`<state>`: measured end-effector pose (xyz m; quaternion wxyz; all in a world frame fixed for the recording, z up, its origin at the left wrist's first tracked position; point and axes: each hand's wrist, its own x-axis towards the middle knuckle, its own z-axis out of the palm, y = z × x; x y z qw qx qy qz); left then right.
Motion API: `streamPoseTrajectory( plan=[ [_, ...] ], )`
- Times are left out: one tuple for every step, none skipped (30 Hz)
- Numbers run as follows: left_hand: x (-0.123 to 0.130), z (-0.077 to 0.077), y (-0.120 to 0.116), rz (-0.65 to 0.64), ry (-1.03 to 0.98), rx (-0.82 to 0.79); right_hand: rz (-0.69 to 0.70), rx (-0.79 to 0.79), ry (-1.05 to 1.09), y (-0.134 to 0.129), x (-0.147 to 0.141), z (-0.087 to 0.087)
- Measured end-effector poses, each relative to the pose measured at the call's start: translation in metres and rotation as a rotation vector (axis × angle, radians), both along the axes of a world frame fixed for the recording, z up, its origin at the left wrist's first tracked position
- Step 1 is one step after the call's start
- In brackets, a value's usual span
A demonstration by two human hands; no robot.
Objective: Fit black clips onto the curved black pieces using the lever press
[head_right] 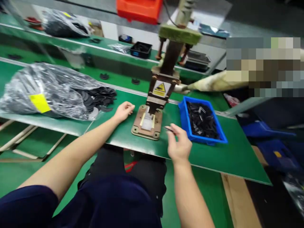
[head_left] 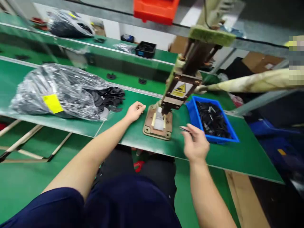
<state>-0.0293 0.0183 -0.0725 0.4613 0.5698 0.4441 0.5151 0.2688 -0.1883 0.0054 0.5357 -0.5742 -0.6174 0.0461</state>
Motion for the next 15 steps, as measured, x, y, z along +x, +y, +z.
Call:
streamPoseTrajectory(
  plan=[
    [-0.001,0.000,-0.011,0.012,-0.046,0.007,0.069,-0.023,0.011,-0.005,-0.014,-0.012],
    [-0.001,0.001,-0.025,0.029,-0.083,0.034,0.111,-0.037,0.021,-0.009,-0.029,-0.021],
    [-0.003,0.003,-0.042,0.035,-0.106,0.074,0.151,-0.046,0.036,-0.013,-0.043,-0.029],
    [-0.004,0.006,-0.061,0.031,-0.111,0.124,0.176,-0.052,0.040,-0.016,-0.055,-0.033],
    [-0.004,0.010,-0.080,0.009,-0.098,0.179,0.204,-0.052,0.050,-0.018,-0.065,-0.036],
    [-0.005,0.015,-0.099,-0.025,-0.064,0.233,0.233,-0.049,0.057,-0.020,-0.072,-0.037],
    [-0.005,0.019,-0.118,-0.066,-0.024,0.282,0.260,-0.044,0.060,-0.021,-0.077,-0.036],
    [-0.005,0.023,-0.134,-0.111,0.006,0.334,0.286,-0.038,0.060,-0.022,-0.081,-0.035],
    [-0.004,0.027,-0.148,-0.155,0.028,0.387,0.308,-0.031,0.056,-0.022,-0.083,-0.034],
    [-0.004,0.030,-0.159,-0.194,0.041,0.432,0.327,-0.024,0.050,-0.021,-0.085,-0.033],
    [-0.004,0.033,-0.167,-0.225,0.047,0.469,0.343,-0.019,0.043,-0.021,-0.086,-0.031],
    [-0.004,0.035,-0.173,-0.248,0.052,0.494,0.356,-0.015,0.035,-0.020,-0.087,-0.030],
    [-0.004,0.037,-0.176,-0.263,0.059,0.508,0.366,-0.013,0.027,-0.020,-0.088,-0.030],
    [-0.004,0.038,-0.178,-0.268,0.072,0.516,0.374,-0.012,0.019,-0.020,-0.089,-0.029],
    [-0.004,0.040,-0.179,-0.267,0.095,0.524,0.381,-0.010,0.011,-0.020,-0.090,-0.029]
  ],
)
